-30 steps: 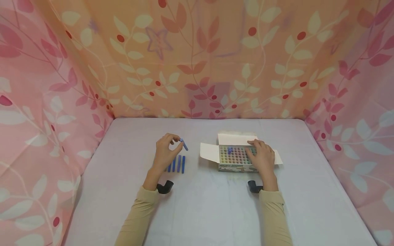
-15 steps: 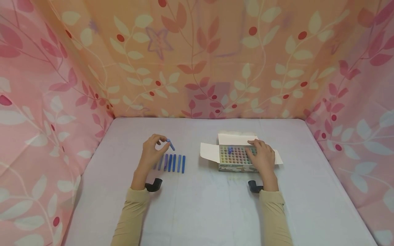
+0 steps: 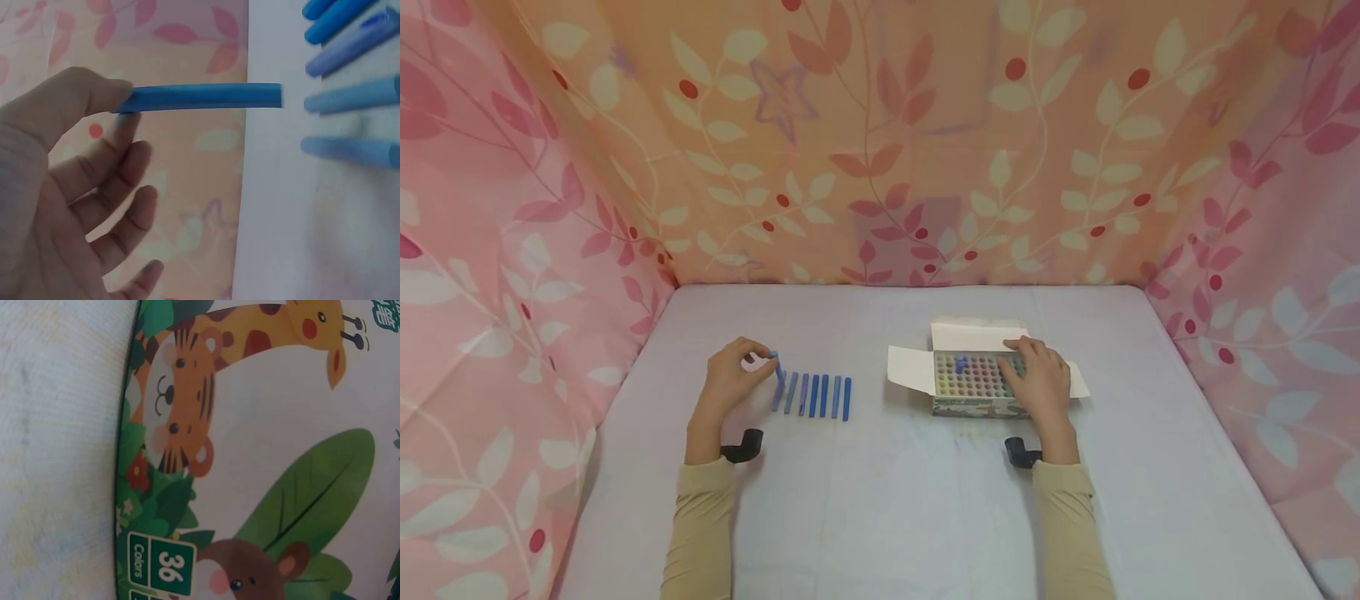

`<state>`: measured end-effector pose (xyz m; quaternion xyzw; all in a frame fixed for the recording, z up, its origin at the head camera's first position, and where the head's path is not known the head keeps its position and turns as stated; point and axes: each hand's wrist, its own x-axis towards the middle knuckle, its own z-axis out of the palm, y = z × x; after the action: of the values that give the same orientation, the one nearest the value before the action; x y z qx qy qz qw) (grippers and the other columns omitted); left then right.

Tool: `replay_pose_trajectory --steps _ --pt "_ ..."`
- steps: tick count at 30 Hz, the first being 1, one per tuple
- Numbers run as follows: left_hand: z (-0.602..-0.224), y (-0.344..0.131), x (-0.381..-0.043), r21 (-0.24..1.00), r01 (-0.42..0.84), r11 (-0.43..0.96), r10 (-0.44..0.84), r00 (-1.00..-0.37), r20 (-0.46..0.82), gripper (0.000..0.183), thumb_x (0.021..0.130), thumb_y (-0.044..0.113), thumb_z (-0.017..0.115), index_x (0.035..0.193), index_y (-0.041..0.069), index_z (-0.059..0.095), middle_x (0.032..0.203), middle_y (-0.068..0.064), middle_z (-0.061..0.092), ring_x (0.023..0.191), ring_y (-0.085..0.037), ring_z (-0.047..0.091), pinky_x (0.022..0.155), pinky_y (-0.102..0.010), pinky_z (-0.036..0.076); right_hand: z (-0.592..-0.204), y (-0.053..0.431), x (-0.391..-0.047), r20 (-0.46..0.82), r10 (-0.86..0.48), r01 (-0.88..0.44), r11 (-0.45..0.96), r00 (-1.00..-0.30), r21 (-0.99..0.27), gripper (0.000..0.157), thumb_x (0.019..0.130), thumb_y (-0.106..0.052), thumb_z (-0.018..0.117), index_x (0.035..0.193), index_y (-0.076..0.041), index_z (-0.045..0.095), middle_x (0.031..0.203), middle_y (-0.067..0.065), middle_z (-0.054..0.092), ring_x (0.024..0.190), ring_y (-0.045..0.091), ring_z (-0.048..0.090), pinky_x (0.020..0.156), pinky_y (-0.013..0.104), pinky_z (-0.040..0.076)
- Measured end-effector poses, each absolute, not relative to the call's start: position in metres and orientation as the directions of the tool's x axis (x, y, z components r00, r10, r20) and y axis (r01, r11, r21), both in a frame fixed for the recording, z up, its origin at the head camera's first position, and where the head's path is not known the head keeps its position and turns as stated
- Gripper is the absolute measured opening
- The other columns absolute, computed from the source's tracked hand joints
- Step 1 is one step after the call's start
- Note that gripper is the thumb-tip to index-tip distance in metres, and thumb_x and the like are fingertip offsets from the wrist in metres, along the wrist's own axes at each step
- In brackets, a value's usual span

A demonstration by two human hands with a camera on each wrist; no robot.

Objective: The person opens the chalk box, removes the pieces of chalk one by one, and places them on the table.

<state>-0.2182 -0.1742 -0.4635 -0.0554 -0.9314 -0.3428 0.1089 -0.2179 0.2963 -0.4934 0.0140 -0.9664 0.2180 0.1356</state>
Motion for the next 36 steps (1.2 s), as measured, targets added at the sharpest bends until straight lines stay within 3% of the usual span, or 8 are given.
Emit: replay_pose_trajectory --steps 4,12,20,26,36 --pt "-0.464 -0.186 -0.214 0.603 0.098 0.792 0.028 -0.992 0.125 0.021 0.081 0.029 0.068 0.090 0.010 0.067 0.096 -0.006 0.065 0.090 -0.025 0.056 0.094 -0.052 0.024 -0.492 0.296 -0.218 0.271 0.030 -0.088 0.906 -0.962 -0.414 0.039 0.091 -0.037 0.056 0.123 -0.015 0.055 0.132 0.020 0.046 0.114 0.044 0.043 0.094 0.062 0.027" --pt "-0.466 -0.194 -0.210 0.565 -0.058 0.823 -0.014 -0.997 -0.082 0.026 0.083 0.032 0.063 0.093 0.009 0.068 0.097 -0.006 0.065 0.086 -0.023 0.058 0.081 -0.047 0.036 -0.492 0.297 -0.219 0.285 0.031 -0.094 0.905 -0.958 -0.415 0.038 0.091 -0.036 0.056 0.123 -0.014 0.056 0.132 0.021 0.046 0.114 0.045 0.043 0.094 0.063 0.027" --pt "-0.485 -0.190 -0.219 0.580 -0.081 0.810 -0.076 -0.997 -0.034 0.027 0.085 0.031 0.061 0.094 0.007 0.067 0.095 -0.009 0.066 0.086 -0.026 0.060 0.084 -0.052 0.035 -0.492 0.297 -0.219 0.275 0.030 -0.092 0.902 -0.961 -0.421 0.038 0.091 -0.037 0.055 0.123 -0.015 0.056 0.133 0.021 0.046 0.115 0.044 0.043 0.094 0.062 0.027" --pt "-0.499 -0.187 -0.225 0.577 -0.141 0.805 -0.149 -0.988 -0.034 0.028 0.085 0.033 0.063 0.093 0.007 0.068 0.089 -0.008 0.066 0.082 -0.026 0.059 0.080 -0.048 0.038 -0.494 0.297 -0.220 0.278 0.030 -0.094 0.901 -0.960 -0.423 0.039 0.091 -0.038 0.055 0.123 -0.015 0.056 0.133 0.021 0.045 0.115 0.044 0.042 0.094 0.063 0.027" --pt "-0.504 -0.177 -0.226 0.577 -0.164 0.800 -0.197 -0.980 -0.007 0.024 0.083 0.030 0.066 0.089 0.007 0.069 0.082 -0.007 0.066 0.082 -0.028 0.058 0.085 -0.054 0.032 -0.493 0.296 -0.220 0.262 0.042 -0.079 0.897 -0.964 -0.435 0.039 0.091 -0.038 0.055 0.123 -0.015 0.056 0.133 0.020 0.045 0.117 0.045 0.041 0.096 0.063 0.024"
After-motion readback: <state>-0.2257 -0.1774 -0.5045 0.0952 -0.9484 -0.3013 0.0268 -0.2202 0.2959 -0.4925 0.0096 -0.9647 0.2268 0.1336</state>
